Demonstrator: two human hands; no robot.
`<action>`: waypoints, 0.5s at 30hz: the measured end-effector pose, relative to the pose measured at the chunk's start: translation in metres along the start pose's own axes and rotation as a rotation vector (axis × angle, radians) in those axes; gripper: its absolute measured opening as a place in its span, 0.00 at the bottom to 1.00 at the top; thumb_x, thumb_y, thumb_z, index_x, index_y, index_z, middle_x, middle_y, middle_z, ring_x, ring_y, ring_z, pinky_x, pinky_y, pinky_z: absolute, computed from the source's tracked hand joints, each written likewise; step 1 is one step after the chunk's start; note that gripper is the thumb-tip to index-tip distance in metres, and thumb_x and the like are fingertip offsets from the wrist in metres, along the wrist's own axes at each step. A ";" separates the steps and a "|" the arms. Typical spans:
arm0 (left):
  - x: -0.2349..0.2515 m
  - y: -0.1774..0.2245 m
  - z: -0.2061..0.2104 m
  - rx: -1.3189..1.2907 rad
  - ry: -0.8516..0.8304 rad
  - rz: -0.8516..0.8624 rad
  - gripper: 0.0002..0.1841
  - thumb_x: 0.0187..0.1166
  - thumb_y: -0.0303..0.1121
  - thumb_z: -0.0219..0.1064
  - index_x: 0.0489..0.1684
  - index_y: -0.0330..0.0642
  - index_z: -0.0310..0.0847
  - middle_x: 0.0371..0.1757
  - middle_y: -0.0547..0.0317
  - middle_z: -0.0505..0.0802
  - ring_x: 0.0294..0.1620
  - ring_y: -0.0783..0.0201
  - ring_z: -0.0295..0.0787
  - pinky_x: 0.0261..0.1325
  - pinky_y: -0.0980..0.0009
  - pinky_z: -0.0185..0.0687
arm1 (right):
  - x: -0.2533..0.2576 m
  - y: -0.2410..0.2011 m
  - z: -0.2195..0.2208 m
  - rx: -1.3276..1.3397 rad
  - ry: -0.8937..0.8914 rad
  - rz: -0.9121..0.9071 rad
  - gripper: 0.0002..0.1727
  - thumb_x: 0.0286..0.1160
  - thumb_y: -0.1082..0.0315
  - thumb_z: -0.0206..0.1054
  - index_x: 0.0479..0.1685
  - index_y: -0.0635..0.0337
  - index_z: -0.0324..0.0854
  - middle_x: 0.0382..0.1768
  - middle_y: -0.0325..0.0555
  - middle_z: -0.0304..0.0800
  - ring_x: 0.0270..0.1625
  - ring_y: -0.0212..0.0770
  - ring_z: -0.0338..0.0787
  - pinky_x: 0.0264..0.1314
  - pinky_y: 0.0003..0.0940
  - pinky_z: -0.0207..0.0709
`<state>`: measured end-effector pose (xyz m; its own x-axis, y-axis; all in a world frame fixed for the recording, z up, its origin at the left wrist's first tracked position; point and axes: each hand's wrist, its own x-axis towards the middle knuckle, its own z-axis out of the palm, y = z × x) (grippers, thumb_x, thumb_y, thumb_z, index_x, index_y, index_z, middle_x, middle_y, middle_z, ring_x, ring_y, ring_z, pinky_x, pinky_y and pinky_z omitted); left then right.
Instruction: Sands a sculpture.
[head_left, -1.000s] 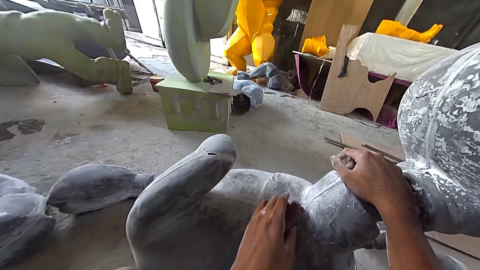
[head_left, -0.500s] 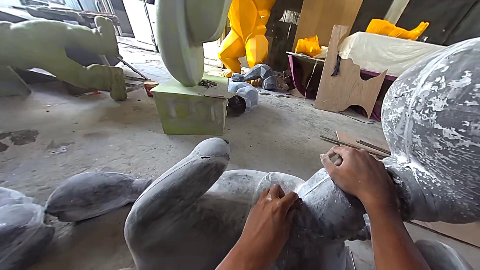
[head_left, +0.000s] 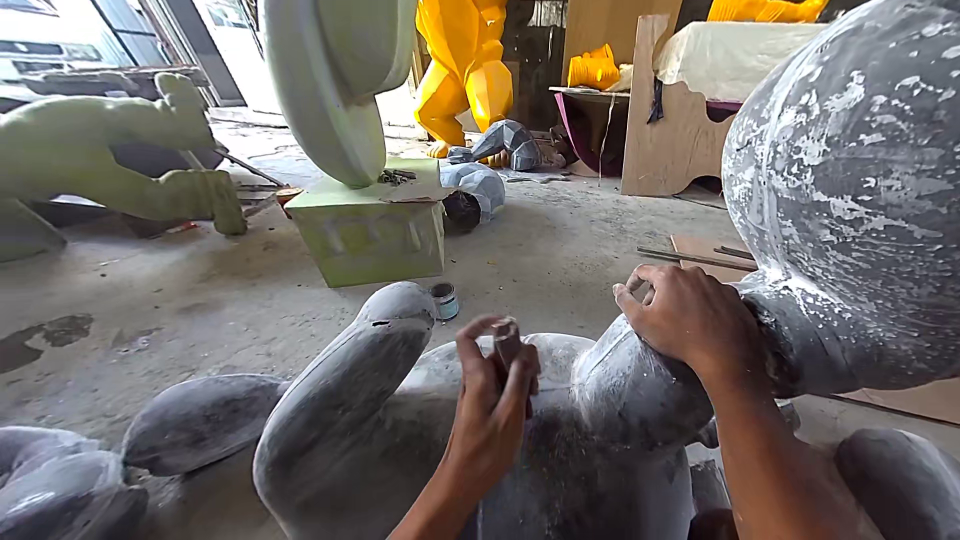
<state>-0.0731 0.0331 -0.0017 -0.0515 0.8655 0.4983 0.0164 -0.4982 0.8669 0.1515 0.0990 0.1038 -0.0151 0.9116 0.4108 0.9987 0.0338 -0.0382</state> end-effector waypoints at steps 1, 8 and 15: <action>0.002 0.000 0.001 -0.042 0.055 0.021 0.26 0.92 0.42 0.54 0.87 0.61 0.50 0.35 0.54 0.88 0.25 0.56 0.87 0.27 0.63 0.89 | -0.001 0.000 0.000 0.010 0.006 -0.006 0.22 0.77 0.35 0.60 0.32 0.38 0.89 0.21 0.38 0.87 0.27 0.46 0.89 0.24 0.52 0.72; -0.012 -0.029 0.005 0.120 -0.039 0.098 0.21 0.95 0.41 0.50 0.84 0.59 0.60 0.45 0.58 0.90 0.43 0.57 0.92 0.48 0.59 0.94 | 0.003 -0.001 -0.005 -0.020 -0.055 0.013 0.24 0.77 0.34 0.57 0.31 0.39 0.86 0.22 0.41 0.86 0.30 0.47 0.89 0.26 0.51 0.71; 0.008 -0.006 -0.007 0.498 -0.304 -0.004 0.23 0.92 0.47 0.51 0.86 0.71 0.67 0.56 0.71 0.85 0.46 0.71 0.84 0.45 0.69 0.85 | 0.002 0.000 -0.005 0.010 -0.048 -0.003 0.24 0.77 0.35 0.57 0.28 0.42 0.85 0.23 0.43 0.86 0.31 0.49 0.89 0.26 0.52 0.71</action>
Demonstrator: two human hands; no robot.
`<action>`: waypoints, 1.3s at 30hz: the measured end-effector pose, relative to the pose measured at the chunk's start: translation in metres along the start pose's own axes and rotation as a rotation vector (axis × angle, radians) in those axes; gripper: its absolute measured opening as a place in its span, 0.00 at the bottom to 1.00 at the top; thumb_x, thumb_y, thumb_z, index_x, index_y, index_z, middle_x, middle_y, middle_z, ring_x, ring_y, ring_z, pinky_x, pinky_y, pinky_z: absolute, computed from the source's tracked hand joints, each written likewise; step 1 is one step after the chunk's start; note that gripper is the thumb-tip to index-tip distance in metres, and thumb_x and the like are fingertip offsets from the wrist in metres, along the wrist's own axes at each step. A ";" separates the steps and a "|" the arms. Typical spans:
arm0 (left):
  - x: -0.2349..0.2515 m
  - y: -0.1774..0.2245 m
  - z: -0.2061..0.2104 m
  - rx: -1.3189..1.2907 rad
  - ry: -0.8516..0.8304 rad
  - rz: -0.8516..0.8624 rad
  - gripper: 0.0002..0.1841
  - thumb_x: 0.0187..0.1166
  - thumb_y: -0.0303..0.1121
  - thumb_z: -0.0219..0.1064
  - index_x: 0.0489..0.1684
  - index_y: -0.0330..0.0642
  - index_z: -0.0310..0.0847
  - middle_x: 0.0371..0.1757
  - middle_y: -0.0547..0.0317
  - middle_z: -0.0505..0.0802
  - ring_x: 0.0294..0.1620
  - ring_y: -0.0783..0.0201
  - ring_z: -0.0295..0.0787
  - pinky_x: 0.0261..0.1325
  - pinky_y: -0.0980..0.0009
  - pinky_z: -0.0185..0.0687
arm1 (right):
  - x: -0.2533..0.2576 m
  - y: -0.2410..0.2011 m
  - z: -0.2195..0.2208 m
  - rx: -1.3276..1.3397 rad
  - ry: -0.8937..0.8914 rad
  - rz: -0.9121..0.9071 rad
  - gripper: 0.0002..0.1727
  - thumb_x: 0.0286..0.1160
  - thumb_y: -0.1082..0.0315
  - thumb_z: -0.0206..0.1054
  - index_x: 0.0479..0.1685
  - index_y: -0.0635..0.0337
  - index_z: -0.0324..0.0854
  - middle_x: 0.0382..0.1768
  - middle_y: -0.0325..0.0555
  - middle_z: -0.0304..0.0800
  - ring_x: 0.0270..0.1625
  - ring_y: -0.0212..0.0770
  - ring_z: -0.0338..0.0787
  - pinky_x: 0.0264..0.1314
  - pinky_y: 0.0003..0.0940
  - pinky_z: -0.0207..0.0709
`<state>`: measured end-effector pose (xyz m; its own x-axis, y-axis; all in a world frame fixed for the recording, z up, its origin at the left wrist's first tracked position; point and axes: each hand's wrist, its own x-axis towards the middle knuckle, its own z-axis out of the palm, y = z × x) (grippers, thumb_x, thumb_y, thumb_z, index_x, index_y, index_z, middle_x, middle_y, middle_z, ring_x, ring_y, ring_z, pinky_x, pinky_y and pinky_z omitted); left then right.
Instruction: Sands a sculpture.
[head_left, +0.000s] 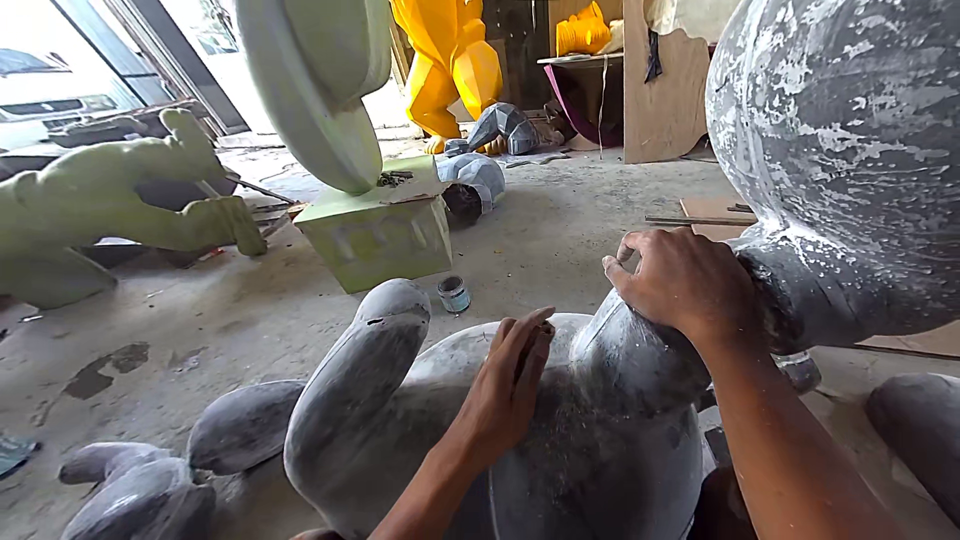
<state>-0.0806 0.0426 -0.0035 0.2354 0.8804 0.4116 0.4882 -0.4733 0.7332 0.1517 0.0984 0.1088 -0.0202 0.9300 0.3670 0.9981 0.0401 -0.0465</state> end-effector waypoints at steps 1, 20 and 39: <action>0.001 0.003 -0.002 0.086 -0.041 -0.017 0.25 0.89 0.49 0.57 0.86 0.69 0.67 0.54 0.74 0.88 0.45 0.74 0.86 0.46 0.69 0.87 | 0.000 0.000 0.001 0.000 0.002 -0.002 0.24 0.76 0.35 0.57 0.28 0.42 0.85 0.23 0.43 0.86 0.31 0.49 0.89 0.26 0.51 0.71; 0.011 0.041 0.002 0.546 -0.294 -0.014 0.09 0.84 0.44 0.63 0.35 0.55 0.84 0.34 0.70 0.85 0.32 0.70 0.83 0.35 0.65 0.84 | 0.002 0.001 0.003 0.002 0.013 -0.008 0.23 0.75 0.36 0.58 0.29 0.41 0.86 0.22 0.42 0.85 0.31 0.48 0.88 0.25 0.51 0.69; 0.010 0.022 0.010 0.251 -0.131 -0.043 0.09 0.83 0.42 0.67 0.32 0.54 0.85 0.29 0.73 0.86 0.26 0.75 0.80 0.29 0.73 0.78 | -0.001 0.001 0.001 0.009 0.009 -0.020 0.23 0.75 0.36 0.57 0.33 0.42 0.87 0.25 0.44 0.87 0.34 0.50 0.90 0.27 0.53 0.70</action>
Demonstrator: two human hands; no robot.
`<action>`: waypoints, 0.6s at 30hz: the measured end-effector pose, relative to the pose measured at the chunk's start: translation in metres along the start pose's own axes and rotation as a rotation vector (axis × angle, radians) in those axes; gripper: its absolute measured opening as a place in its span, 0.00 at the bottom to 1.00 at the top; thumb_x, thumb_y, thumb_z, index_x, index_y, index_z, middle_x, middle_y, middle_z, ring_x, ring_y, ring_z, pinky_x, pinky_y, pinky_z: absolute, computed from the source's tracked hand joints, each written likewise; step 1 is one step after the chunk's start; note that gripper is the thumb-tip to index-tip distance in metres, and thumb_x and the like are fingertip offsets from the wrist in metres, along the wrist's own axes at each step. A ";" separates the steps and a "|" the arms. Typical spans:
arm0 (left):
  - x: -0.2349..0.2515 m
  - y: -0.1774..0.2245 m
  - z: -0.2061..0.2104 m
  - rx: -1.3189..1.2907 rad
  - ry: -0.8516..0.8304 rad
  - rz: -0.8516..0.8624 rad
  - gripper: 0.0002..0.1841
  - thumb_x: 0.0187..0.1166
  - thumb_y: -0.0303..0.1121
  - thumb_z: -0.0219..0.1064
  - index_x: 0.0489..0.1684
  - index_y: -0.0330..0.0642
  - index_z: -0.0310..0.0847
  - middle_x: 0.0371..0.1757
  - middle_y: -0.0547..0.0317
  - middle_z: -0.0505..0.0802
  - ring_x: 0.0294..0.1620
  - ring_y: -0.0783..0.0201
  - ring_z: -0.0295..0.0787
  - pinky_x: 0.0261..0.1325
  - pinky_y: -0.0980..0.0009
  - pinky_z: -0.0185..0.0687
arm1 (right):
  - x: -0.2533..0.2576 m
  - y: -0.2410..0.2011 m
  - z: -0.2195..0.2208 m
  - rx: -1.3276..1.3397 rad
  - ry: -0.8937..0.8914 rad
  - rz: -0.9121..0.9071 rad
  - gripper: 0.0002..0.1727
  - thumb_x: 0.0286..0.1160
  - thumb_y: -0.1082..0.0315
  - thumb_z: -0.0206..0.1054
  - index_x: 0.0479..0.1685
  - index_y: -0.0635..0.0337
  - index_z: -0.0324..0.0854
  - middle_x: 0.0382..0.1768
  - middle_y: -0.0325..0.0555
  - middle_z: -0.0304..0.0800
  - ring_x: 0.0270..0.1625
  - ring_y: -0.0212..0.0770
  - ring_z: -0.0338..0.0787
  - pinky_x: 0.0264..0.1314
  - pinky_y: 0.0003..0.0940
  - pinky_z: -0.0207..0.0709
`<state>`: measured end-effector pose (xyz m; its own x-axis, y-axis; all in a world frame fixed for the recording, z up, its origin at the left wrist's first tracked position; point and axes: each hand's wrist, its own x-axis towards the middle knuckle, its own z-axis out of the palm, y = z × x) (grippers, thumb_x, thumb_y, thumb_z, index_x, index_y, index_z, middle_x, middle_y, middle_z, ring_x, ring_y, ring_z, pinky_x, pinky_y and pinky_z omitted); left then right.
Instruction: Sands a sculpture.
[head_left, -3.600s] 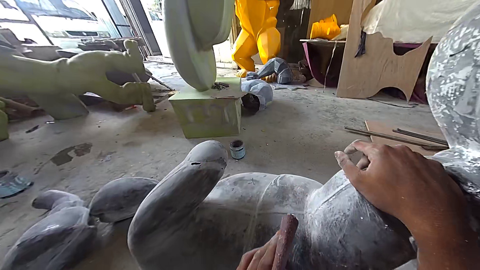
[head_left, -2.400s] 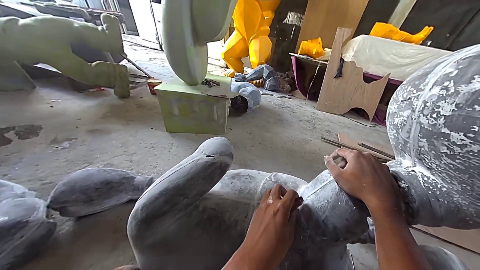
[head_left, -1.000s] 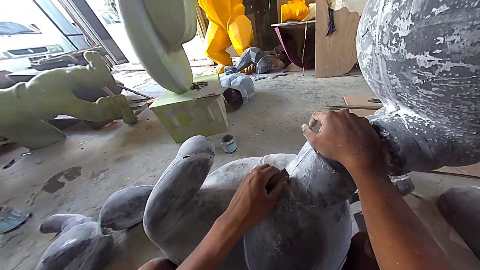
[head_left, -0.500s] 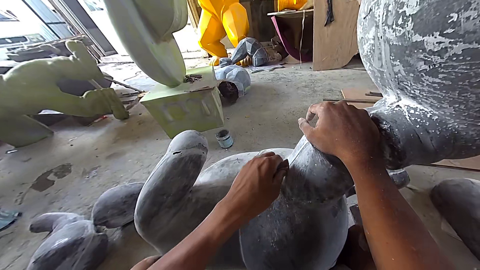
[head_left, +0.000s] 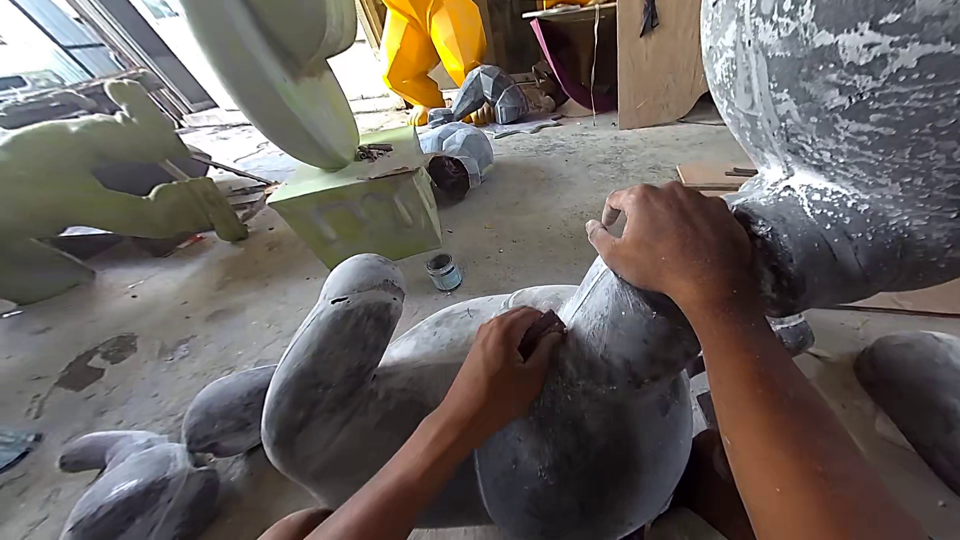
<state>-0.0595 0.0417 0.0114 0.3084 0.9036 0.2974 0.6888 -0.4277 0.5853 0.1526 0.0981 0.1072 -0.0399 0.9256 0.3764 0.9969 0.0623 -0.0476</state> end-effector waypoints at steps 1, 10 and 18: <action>0.001 0.005 -0.002 0.100 -0.019 0.026 0.08 0.83 0.41 0.66 0.33 0.53 0.85 0.32 0.72 0.86 0.30 0.74 0.82 0.32 0.71 0.81 | 0.001 0.000 0.000 0.003 -0.004 0.001 0.23 0.74 0.36 0.58 0.32 0.42 0.87 0.25 0.44 0.87 0.33 0.51 0.90 0.27 0.53 0.70; 0.024 0.032 -0.025 0.233 -0.272 -0.003 0.11 0.82 0.38 0.68 0.25 0.54 0.81 0.20 0.68 0.82 0.19 0.69 0.77 0.22 0.67 0.74 | -0.003 0.000 -0.002 -0.004 0.002 0.010 0.22 0.73 0.37 0.58 0.31 0.41 0.87 0.26 0.42 0.87 0.33 0.47 0.90 0.27 0.50 0.70; 0.008 0.012 -0.011 0.216 -0.101 0.105 0.07 0.83 0.39 0.66 0.34 0.53 0.86 0.34 0.72 0.87 0.32 0.75 0.83 0.35 0.72 0.83 | 0.003 0.003 0.000 0.009 0.007 -0.014 0.23 0.74 0.36 0.57 0.33 0.41 0.88 0.27 0.43 0.87 0.34 0.49 0.90 0.27 0.51 0.70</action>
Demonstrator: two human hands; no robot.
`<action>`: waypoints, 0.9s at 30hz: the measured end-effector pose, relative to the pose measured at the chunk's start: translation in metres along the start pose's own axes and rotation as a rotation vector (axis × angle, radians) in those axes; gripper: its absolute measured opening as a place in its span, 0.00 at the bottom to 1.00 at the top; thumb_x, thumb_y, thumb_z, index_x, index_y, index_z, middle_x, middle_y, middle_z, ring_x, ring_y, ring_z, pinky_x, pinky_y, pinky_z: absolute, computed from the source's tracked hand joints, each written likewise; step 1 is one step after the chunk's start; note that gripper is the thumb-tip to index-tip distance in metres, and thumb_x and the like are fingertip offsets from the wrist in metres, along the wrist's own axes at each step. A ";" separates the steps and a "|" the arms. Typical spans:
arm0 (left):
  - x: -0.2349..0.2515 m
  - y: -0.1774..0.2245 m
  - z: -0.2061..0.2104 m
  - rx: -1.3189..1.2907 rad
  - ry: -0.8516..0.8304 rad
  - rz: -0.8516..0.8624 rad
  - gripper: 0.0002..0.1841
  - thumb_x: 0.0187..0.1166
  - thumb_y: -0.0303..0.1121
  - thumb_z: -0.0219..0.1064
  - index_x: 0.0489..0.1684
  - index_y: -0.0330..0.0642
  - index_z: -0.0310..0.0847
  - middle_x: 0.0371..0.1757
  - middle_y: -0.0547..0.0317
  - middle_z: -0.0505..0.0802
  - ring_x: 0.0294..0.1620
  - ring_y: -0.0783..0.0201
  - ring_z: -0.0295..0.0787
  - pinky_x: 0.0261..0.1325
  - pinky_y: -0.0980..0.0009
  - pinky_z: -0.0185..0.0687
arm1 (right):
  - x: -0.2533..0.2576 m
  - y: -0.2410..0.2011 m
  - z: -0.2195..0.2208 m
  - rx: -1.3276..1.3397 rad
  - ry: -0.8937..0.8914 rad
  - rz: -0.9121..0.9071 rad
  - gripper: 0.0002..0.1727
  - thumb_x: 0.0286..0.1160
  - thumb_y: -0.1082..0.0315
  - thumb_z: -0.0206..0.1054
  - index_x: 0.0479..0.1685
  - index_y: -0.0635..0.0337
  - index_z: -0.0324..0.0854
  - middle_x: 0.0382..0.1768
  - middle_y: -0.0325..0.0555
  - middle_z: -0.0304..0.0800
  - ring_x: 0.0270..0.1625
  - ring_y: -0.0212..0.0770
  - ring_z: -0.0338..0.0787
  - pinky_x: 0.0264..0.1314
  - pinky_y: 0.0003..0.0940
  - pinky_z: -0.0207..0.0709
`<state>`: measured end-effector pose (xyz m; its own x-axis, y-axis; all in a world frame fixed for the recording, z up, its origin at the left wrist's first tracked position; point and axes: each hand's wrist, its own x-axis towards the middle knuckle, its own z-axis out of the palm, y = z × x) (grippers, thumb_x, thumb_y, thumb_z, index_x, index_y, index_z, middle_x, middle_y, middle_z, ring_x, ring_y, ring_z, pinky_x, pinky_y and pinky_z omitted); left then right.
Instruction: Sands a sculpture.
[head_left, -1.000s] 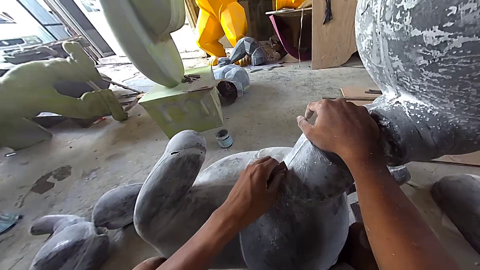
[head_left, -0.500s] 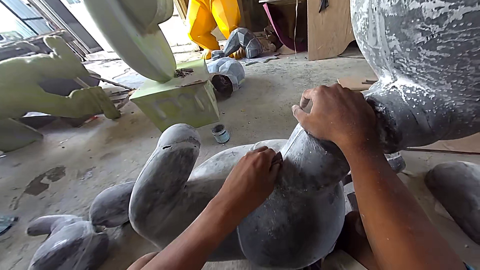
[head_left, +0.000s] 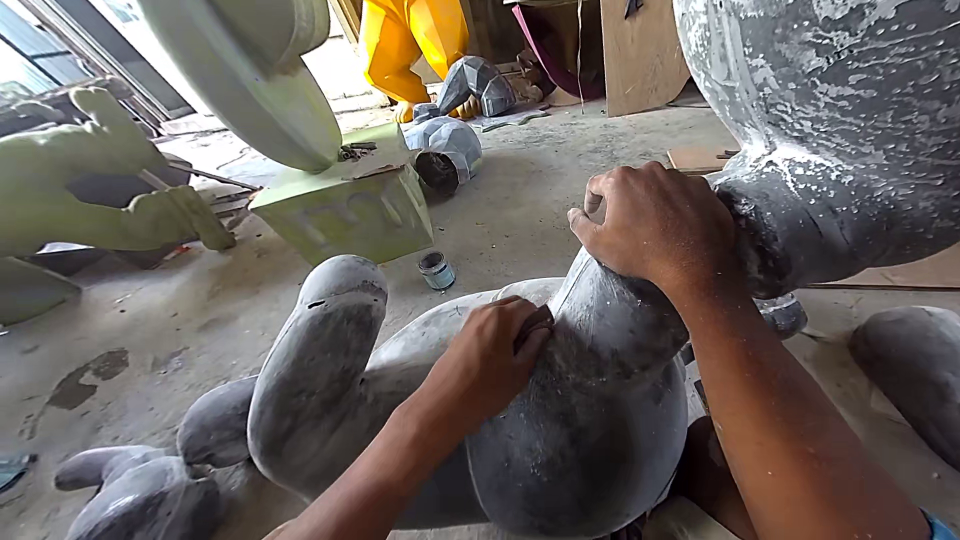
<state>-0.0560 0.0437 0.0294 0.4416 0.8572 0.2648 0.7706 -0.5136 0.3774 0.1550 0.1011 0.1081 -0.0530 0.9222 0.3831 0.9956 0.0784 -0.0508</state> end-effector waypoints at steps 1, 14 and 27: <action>0.002 0.009 -0.005 0.108 -0.057 0.010 0.07 0.83 0.38 0.65 0.34 0.51 0.85 0.35 0.69 0.86 0.34 0.70 0.84 0.38 0.67 0.85 | 0.000 0.000 0.000 -0.005 -0.006 -0.002 0.23 0.74 0.36 0.57 0.35 0.41 0.88 0.27 0.44 0.87 0.34 0.50 0.90 0.27 0.51 0.71; 0.018 0.033 -0.011 -0.437 0.198 -0.058 0.07 0.86 0.40 0.67 0.41 0.50 0.87 0.22 0.68 0.86 0.16 0.71 0.77 0.15 0.75 0.71 | -0.002 -0.002 0.003 -0.007 0.028 -0.009 0.23 0.74 0.37 0.57 0.29 0.42 0.86 0.24 0.42 0.85 0.31 0.47 0.88 0.25 0.49 0.68; 0.007 0.003 -0.006 -0.033 -0.025 -0.038 0.08 0.80 0.40 0.68 0.29 0.56 0.83 0.29 0.75 0.84 0.26 0.76 0.79 0.27 0.74 0.78 | 0.003 -0.002 0.005 -0.014 0.046 -0.030 0.22 0.72 0.37 0.58 0.26 0.42 0.84 0.22 0.41 0.83 0.29 0.47 0.87 0.25 0.48 0.66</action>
<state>-0.0534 0.0485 0.0376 0.4237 0.8768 0.2272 0.7721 -0.4808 0.4157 0.1528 0.1056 0.1048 -0.0797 0.9012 0.4260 0.9946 0.1002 -0.0260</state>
